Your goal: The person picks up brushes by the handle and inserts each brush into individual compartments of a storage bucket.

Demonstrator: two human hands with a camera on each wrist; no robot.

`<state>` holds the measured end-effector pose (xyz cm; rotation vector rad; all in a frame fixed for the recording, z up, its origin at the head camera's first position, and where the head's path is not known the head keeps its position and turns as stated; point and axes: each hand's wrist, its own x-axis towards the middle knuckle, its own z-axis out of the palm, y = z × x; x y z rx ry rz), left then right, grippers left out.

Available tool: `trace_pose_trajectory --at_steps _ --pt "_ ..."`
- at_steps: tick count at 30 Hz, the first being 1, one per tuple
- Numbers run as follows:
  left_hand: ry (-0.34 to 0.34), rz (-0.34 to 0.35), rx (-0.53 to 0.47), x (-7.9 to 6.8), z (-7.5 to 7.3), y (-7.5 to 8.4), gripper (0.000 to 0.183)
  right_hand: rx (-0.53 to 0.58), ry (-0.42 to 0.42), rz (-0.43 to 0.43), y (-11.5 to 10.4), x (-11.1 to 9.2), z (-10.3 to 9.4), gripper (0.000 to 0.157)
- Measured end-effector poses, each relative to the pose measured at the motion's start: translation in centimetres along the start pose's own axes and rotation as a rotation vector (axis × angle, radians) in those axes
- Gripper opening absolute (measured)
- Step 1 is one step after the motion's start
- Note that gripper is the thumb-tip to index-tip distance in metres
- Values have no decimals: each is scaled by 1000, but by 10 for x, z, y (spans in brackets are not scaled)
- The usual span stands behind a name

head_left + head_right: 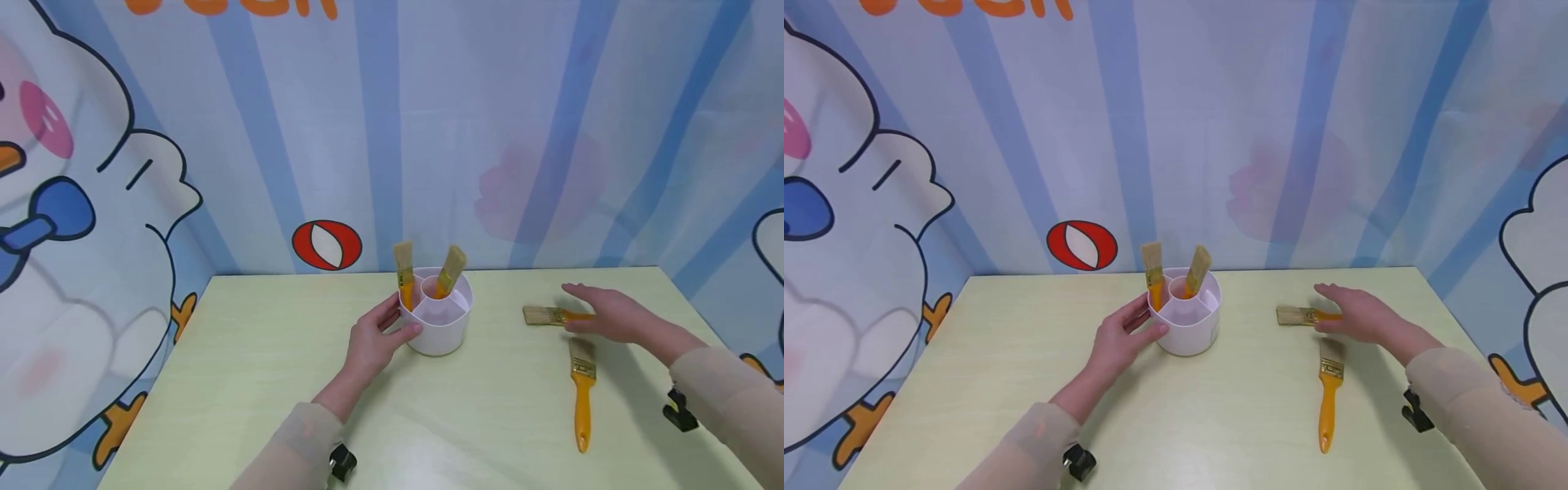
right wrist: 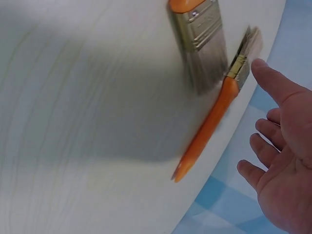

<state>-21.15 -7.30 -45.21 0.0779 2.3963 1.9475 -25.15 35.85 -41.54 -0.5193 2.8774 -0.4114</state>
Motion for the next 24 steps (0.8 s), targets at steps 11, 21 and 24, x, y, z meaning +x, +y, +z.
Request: trace_pose_trajectory --at_steps 11,21,24 --pt "18 -19 -18 -2 4 -1 73 -8 8 -4 17 -5 14 74" --pt "22 5 -32 -3 4 -3 72 -41 54 -36 19 -8 22 57" --pt "23 7 -34 -4 4 -3 72 -46 71 -30 18 -8 23 54"
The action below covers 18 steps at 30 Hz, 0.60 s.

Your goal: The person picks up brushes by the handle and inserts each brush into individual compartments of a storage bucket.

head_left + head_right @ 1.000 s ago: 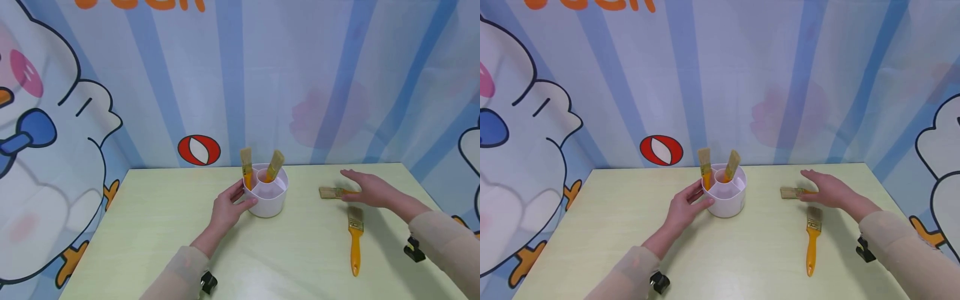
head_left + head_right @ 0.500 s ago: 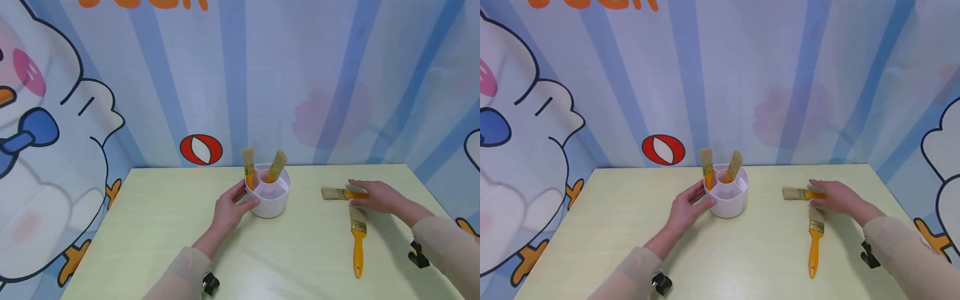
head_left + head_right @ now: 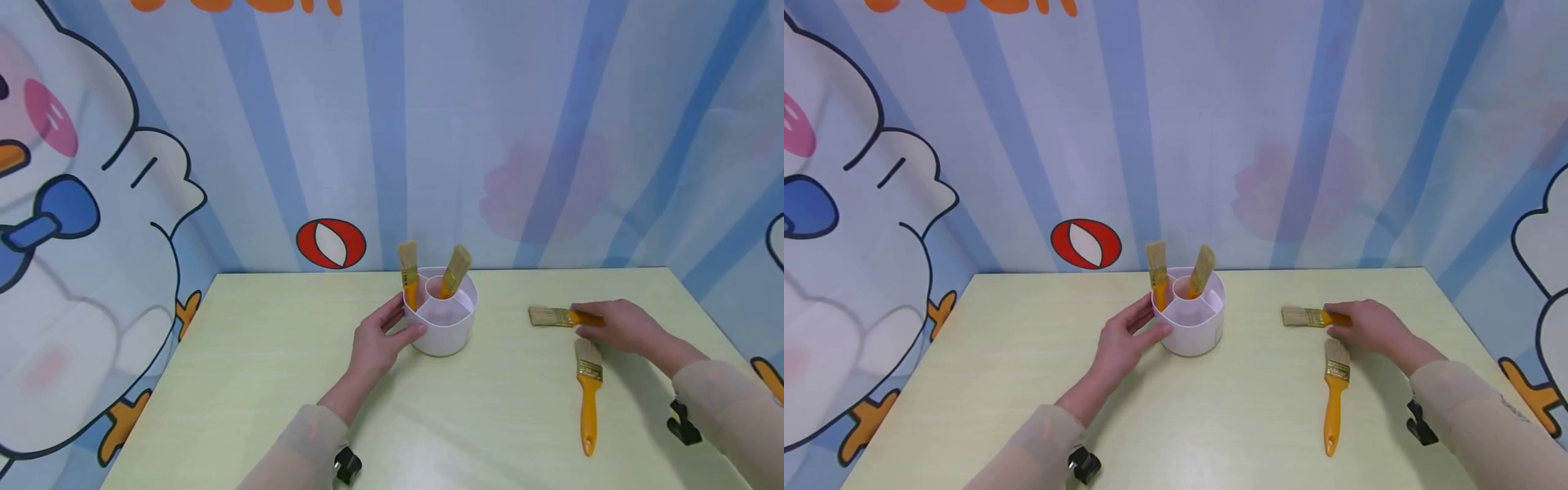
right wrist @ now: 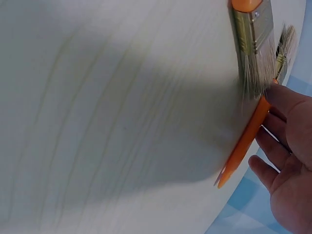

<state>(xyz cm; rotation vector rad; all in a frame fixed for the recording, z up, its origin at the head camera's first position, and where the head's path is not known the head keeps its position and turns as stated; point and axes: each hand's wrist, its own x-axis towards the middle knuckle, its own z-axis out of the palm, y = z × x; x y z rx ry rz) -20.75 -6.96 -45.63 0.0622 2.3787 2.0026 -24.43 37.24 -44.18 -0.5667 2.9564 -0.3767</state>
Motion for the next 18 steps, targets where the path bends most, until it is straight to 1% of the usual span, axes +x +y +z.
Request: trace_pose_trajectory --at_steps 6,11,18 --pt "4 -5 -12 -1 1 0 72 5 41 3 0 -1 4 50" --pt "5 8 -16 0 1 0 72 14 86 7 1 -3 8 44" --pt "3 20 -27 1 1 -3 71 -13 160 -27 1 -2 14 31"
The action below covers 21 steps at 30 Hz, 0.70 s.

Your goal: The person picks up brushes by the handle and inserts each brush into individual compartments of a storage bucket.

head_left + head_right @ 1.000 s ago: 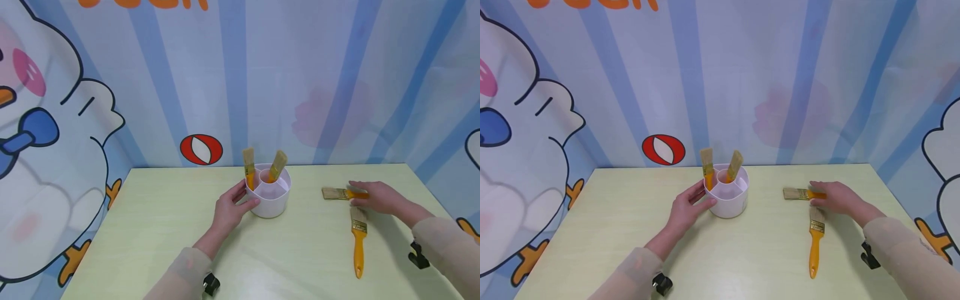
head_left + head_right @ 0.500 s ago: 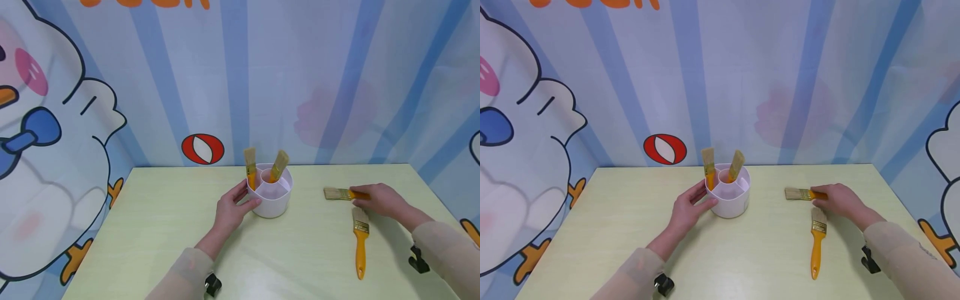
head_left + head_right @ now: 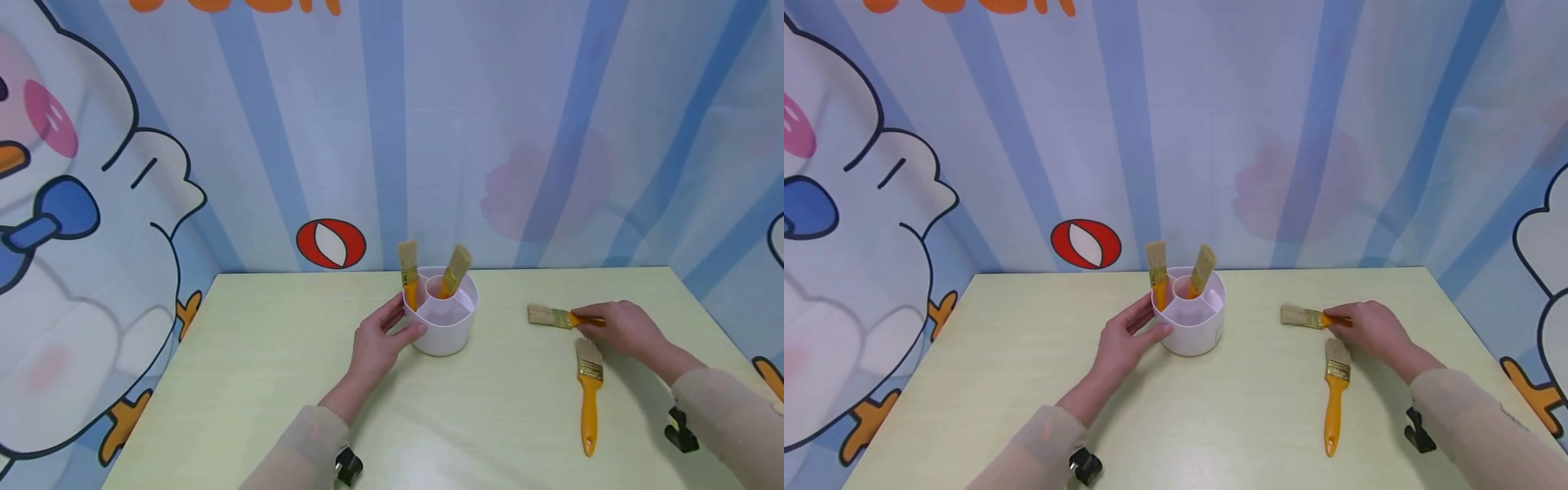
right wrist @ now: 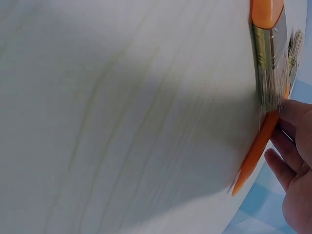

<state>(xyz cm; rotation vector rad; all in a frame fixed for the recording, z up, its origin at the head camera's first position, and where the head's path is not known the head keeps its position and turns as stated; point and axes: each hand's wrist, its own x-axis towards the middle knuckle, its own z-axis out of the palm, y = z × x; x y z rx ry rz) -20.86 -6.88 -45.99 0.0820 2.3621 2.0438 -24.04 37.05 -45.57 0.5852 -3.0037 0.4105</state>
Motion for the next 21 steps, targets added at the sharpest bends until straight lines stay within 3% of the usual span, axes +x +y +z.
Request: trace_pose_trajectory --at_steps 11,16,21 --pt "-10 13 -22 -1 2 -3 71 -60 54 -40 -5 0 0 24" --pt "-10 6 -29 -1 2 -3 71 9 96 -66 -13 1 -7 26" --pt "-2 4 -40 -1 1 -3 72 164 104 -43 -36 6 -21 29"
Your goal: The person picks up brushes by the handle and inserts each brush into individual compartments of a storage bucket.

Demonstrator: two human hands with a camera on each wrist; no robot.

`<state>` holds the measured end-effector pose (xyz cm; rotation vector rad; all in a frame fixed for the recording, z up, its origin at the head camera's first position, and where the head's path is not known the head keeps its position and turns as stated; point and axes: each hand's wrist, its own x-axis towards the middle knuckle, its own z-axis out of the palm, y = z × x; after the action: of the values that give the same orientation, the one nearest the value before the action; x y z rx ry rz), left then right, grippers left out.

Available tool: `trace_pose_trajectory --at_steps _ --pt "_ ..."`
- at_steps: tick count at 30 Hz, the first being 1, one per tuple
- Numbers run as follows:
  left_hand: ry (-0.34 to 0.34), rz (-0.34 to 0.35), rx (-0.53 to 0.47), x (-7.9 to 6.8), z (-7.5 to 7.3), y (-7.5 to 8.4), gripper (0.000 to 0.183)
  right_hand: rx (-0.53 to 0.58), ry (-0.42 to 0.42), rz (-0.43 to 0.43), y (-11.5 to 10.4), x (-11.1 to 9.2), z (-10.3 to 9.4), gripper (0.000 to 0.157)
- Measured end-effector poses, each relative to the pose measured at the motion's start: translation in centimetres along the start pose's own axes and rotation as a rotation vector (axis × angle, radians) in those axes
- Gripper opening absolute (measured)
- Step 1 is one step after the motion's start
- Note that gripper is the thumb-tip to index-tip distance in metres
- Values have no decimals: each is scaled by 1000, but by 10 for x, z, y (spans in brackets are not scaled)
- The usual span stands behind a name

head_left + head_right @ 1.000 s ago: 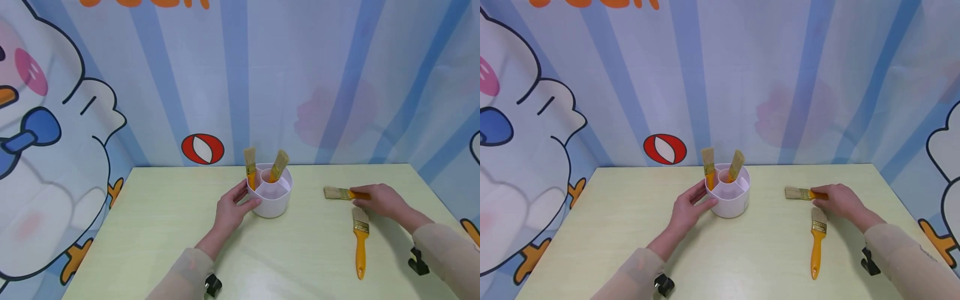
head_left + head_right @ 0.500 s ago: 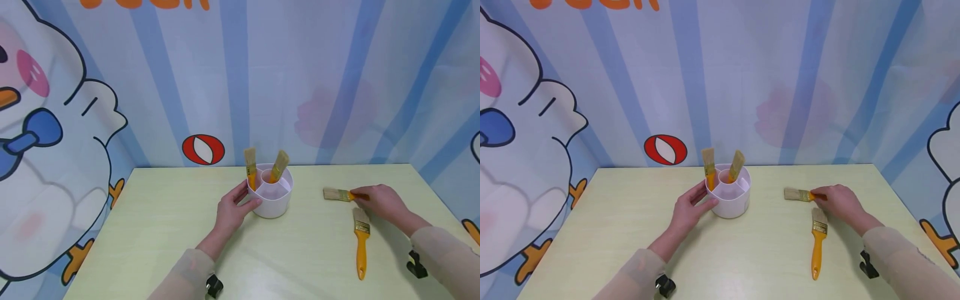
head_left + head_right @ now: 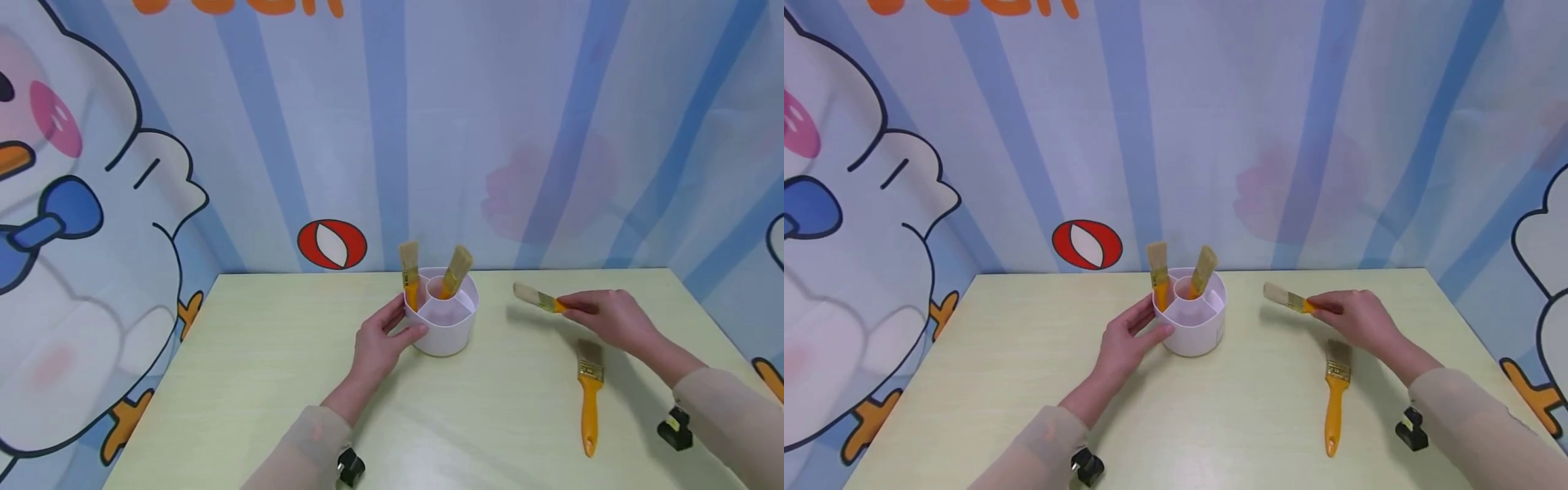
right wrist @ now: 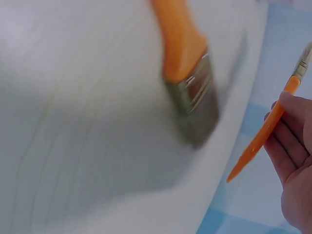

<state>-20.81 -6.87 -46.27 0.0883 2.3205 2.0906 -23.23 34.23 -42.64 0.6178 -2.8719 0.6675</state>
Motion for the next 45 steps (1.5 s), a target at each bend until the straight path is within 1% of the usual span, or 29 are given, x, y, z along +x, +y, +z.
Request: trace_pose_trajectory --at_steps 2,8,10,13,17,22,26,32,38,41,45 --pt "0 3 -5 0 0 0 72 78 0 35 -12 2 -3 31" --pt "-5 2 -18 0 -1 -1 72 368 -38 153 -48 7 -7 37" --pt "-5 -3 -21 -1 0 -1 72 443 -57 170 -59 8 -7 38" --pt "-2 -14 -30 -1 0 0 73 526 -74 177 -77 8 -7 40" --pt "1 -5 -42 -1 1 1 73 598 -86 186 -98 10 -7 42" --pt "0 7 -52 -1 1 0 73 663 -96 207 -119 17 -4 46" --pt "0 15 -54 0 1 -1 72 734 -85 210 -134 24 -2 46" --pt "4 31 -52 1 1 -1 70 872 -21 173 -151 39 6 45" --pt "2 14 -37 0 1 -1 70 1026 48 142 -164 55 19 44" --pt "2 10 -26 -1 1 0 70 1063 78 143 -170 61 24 44" --pt "-1 10 -29 -1 2 0 69 1075 101 165 -175 66 28 44"
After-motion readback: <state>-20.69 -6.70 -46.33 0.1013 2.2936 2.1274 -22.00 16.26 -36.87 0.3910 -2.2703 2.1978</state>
